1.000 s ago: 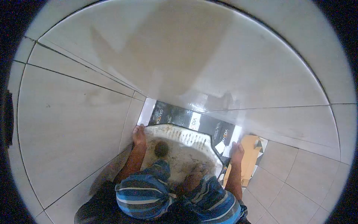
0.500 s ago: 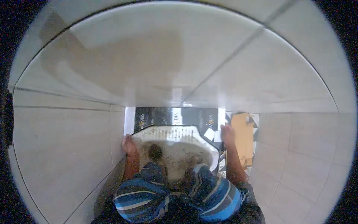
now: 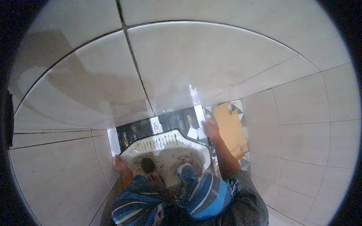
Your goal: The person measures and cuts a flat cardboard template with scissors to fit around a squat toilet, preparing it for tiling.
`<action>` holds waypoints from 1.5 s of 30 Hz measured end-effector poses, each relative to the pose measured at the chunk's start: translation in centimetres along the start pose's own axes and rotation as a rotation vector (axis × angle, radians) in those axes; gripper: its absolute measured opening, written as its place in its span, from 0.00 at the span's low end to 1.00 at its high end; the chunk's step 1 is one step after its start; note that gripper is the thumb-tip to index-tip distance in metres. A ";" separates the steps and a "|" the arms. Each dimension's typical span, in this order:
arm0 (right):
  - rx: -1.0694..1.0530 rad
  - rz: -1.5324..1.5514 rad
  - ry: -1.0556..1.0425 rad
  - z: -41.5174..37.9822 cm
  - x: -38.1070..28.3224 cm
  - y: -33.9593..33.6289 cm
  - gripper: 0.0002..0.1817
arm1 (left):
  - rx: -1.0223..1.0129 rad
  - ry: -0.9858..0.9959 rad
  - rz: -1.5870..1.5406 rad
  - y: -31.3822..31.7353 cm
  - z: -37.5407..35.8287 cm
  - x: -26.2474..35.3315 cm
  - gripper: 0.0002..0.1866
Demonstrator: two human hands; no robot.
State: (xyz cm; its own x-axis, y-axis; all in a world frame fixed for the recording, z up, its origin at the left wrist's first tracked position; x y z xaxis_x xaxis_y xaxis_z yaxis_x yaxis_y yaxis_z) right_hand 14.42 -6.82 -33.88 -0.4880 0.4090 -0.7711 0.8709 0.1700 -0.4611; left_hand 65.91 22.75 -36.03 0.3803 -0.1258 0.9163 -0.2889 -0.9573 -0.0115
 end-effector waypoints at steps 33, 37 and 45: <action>0.036 0.131 0.057 -1.1 -0.8 0.3 0.09 | 0.019 0.016 0.449 -3.0 2.8 -3.3 0.12; 0.143 -0.258 -0.685 2.3 2.9 1.1 0.07 | -0.152 0.591 1.263 -1.5 4.4 -2.6 0.15; 0.022 -0.008 -0.084 1.9 2.8 0.8 0.06 | -0.195 0.420 1.209 -3.6 7.5 -5.8 0.16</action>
State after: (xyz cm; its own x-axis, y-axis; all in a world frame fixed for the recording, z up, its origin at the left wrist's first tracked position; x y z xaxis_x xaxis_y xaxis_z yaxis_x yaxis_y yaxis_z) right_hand 13.69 -7.23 -37.25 -0.4990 0.3305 -0.8011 0.8659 0.1525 -0.4765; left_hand 71.27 24.95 -44.32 -0.5034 -0.7545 0.4211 -0.3896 -0.2368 -0.8900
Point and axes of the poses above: each hand's wrist, its own z-axis towards the middle knuckle, its own y-axis out of the palm, x = y × z, the point moved 7 cm from there along z, towards the middle knuckle, and after that the axes turned 3 degrees about -x, right-handed, at the moved point
